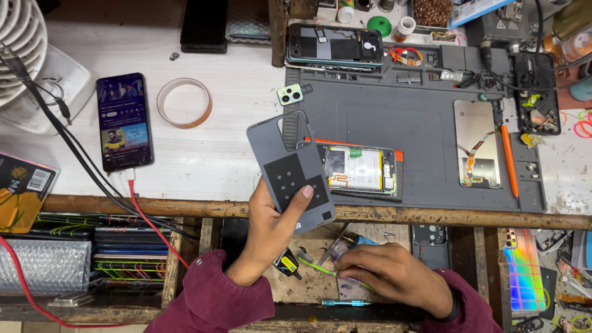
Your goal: The person disassembles a smartphone, removes the camera module, and uses a screwdriver to work on the back cover. They then wipe the back cover with a cloth and apply glue around the camera module area.
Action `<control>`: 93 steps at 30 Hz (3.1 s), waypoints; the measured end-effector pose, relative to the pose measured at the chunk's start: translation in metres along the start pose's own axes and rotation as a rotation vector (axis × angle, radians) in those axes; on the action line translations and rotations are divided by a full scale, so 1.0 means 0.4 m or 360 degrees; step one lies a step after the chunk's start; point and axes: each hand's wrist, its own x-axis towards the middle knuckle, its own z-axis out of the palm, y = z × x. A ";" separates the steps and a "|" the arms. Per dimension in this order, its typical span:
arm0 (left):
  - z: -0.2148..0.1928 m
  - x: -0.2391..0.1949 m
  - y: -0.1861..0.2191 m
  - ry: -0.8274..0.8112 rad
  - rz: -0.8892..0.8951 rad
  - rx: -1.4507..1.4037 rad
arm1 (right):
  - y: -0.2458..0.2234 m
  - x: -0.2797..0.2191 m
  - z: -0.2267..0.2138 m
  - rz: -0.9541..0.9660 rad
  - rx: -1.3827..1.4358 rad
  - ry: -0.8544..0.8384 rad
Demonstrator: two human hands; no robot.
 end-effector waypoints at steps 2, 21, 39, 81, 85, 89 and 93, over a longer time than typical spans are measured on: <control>-0.001 0.003 -0.002 -0.0028 -0.0002 -0.0001 | 0.007 0.007 -0.005 0.0071 -0.0014 -0.0017; -0.020 -0.003 -0.035 -0.0129 -0.0165 -0.0226 | 0.002 0.018 0.000 -0.0067 -0.0078 0.0374; -0.100 0.250 0.011 0.0114 0.0664 0.1491 | 0.117 -0.062 -0.168 0.0695 -0.0488 0.1842; -0.138 0.253 0.028 -0.0263 0.0635 0.0874 | 0.052 0.395 -0.184 0.0134 -0.1046 0.0757; -0.131 0.244 0.027 -0.0552 0.0602 0.0993 | 0.029 0.351 -0.187 0.0055 -0.0829 0.0703; -0.128 0.236 0.015 -0.0687 0.0730 0.0935 | 0.020 0.304 -0.163 -0.0089 -0.0670 0.0495; -0.131 0.240 0.019 -0.0837 0.0704 0.0903 | 0.026 0.291 -0.138 -0.0050 -0.0654 0.0443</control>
